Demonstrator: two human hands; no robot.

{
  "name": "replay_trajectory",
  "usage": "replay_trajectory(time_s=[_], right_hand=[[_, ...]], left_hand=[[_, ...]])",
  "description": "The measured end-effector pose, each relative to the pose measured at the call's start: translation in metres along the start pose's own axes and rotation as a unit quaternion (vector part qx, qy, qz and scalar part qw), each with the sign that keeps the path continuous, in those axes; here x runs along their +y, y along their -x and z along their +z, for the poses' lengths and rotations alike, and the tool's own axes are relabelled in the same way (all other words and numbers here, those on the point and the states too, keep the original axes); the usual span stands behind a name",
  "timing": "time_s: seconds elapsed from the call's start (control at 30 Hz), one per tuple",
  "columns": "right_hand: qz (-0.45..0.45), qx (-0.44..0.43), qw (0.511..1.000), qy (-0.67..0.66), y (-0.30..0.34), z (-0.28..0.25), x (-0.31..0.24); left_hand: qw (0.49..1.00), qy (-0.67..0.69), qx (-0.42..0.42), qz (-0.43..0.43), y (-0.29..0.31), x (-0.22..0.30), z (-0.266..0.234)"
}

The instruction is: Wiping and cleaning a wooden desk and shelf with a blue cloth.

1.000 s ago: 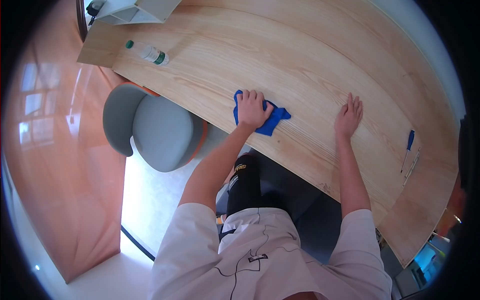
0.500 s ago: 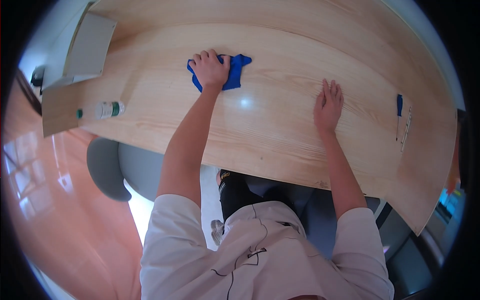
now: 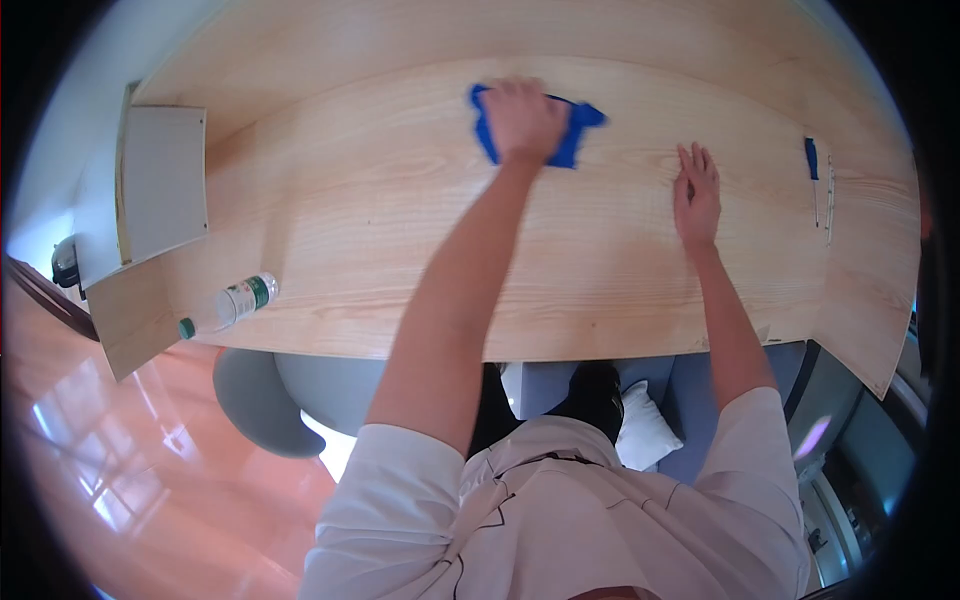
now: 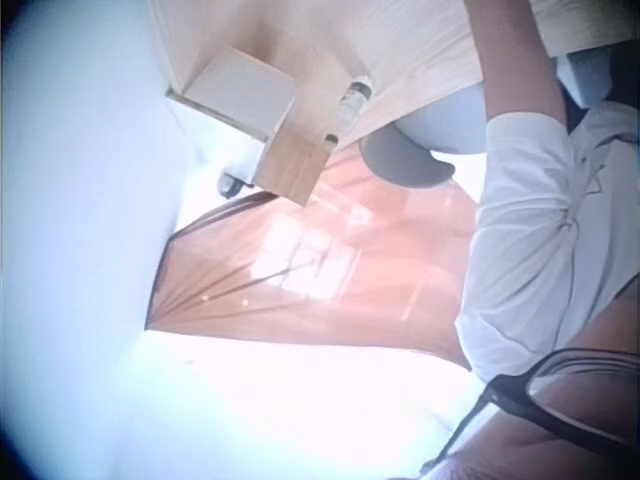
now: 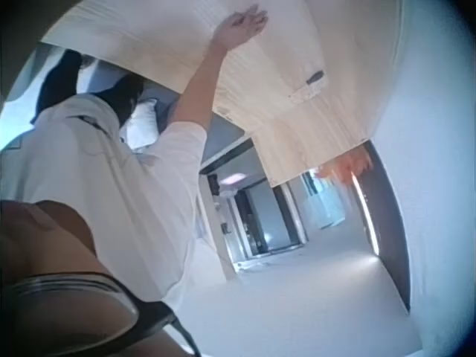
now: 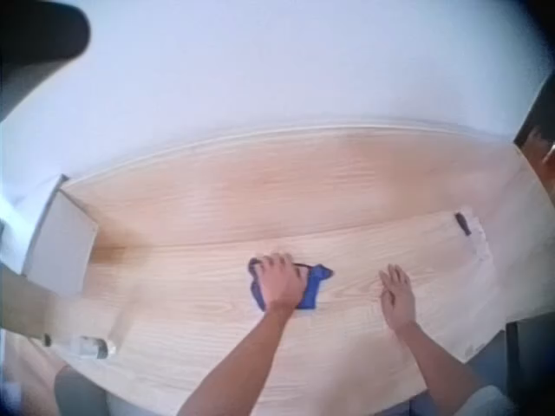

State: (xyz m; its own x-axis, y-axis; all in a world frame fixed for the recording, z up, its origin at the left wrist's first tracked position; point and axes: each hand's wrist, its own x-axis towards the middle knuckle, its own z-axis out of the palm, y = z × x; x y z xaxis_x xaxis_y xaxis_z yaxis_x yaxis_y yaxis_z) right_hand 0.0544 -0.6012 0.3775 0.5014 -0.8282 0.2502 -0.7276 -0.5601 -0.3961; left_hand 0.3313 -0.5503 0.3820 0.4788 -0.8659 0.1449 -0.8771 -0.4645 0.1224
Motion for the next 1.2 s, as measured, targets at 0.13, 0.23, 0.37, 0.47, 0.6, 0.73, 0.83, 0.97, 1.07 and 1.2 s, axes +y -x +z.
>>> replay_trajectory(time_s=[0.13,0.23,0.37,0.47,0.6,0.73,0.83,0.97,1.07,1.2], right_hand=[[0.005,0.005,1.000,-0.023,-0.004,0.007,-0.012],[0.008,0.005,1.000,-0.022,-0.006,0.010,-0.009],[0.007,0.015,1.000,-0.021,-0.006,0.004,-0.005],[0.012,0.013,1.000,-0.008,-0.005,0.004,-0.005],[0.016,0.022,1.000,-0.004,-0.001,0.009,-0.002],[0.020,0.014,1.000,0.003,-0.003,0.012,-0.002],[0.017,0.017,1.000,0.001,-0.001,0.007,-0.005],[0.008,0.027,1.000,-0.006,0.001,0.012,0.002],[0.015,0.020,1.000,-0.002,-0.004,0.012,-0.010],[0.024,0.024,0.999,0.008,-0.002,0.009,-0.008]], left_hand=[[0.988,0.119,0.052,0.086,0.060,0.029,0.003],[0.974,0.186,0.028,0.128,0.113,0.019,-0.012],[0.975,0.189,0.010,0.120,0.205,-0.017,-0.038],[0.982,0.166,-0.051,0.074,0.258,-0.060,-0.053],[0.986,0.132,-0.089,0.053,0.258,-0.106,-0.063],[0.996,0.048,-0.068,-0.010,0.218,-0.121,-0.058],[0.997,-0.005,-0.036,-0.070,0.166,-0.142,-0.048],[0.990,-0.066,-0.003,-0.127,0.085,-0.160,-0.033],[0.989,-0.088,0.028,-0.112,0.046,-0.176,-0.024],[0.984,-0.110,0.063,-0.122,0.003,-0.171,-0.010]])
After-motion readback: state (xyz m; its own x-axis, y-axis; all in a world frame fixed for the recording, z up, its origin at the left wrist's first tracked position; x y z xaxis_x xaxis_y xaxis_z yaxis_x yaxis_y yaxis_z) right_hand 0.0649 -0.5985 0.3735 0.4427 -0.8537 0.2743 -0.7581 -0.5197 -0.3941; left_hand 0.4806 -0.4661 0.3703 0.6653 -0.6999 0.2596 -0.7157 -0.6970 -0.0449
